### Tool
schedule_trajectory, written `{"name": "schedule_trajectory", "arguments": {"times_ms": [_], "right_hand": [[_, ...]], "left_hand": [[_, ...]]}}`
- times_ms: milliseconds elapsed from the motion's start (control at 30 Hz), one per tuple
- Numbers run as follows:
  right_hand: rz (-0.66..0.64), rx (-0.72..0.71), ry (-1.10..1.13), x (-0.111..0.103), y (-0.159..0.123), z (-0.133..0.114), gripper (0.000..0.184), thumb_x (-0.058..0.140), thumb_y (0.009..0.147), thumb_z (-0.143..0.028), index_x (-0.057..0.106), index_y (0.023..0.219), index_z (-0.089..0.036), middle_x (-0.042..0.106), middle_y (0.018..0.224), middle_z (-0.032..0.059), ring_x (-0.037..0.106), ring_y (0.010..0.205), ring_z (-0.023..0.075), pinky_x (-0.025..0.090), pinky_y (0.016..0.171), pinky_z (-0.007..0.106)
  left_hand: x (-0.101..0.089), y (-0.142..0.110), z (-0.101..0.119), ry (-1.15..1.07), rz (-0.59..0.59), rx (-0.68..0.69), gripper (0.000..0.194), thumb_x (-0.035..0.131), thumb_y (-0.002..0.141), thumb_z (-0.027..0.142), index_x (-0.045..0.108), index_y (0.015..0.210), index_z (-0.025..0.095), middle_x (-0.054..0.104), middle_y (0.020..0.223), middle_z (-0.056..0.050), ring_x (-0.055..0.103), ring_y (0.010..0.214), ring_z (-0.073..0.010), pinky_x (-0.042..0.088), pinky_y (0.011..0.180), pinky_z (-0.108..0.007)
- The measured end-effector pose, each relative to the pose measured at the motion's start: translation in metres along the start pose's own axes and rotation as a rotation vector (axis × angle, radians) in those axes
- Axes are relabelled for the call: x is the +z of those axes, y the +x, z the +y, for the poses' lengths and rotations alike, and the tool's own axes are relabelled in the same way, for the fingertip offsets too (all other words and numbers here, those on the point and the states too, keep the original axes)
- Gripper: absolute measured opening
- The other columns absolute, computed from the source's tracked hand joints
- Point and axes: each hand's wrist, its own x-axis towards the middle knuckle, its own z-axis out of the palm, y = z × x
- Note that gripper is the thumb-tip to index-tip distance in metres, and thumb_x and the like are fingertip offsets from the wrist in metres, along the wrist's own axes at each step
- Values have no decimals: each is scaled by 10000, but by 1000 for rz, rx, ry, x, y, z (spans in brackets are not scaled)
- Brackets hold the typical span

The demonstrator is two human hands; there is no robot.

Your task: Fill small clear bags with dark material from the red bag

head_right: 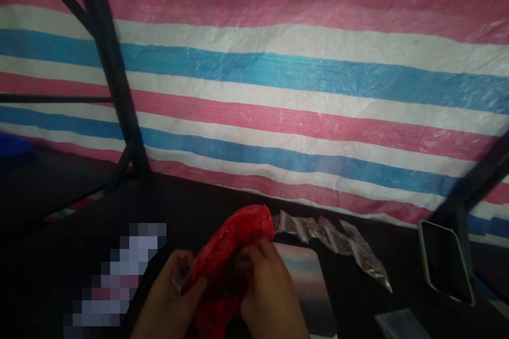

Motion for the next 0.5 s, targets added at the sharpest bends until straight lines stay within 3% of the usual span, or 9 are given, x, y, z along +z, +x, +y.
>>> {"name": "schedule_trajectory", "arguments": {"times_ms": [133, 267, 500], "right_hand": [[-27, 20, -121, -1, 0, 1, 560, 466, 728, 107, 783, 1067, -206, 738, 1152, 111, 680, 1135, 300, 538, 976, 415], [-76, 56, -206, -4, -1, -11, 501, 539, 738, 56, 792, 1066, -226, 769, 1160, 90, 662, 1154, 314, 488, 1008, 434], [-96, 74, -265, 1, -1, -17, 479, 632, 709, -49, 765, 1139, -212, 770, 1258, 108, 634, 1207, 351, 424, 998, 449]], "left_hand": [[0, -4, 7, -101, -33, 6, 144, 671, 751, 260, 561, 844, 255, 600, 783, 38, 648, 778, -200, 564, 718, -293], [2, -7, 11, -265, -49, -93, 215, 736, 710, 269, 615, 886, 245, 674, 854, 18, 701, 855, -214, 600, 797, -310], [3, -6, 15, -578, 14, -244, 314, 845, 538, 193, 670, 796, 223, 717, 842, 19, 725, 765, -206, 518, 574, -226]]}}
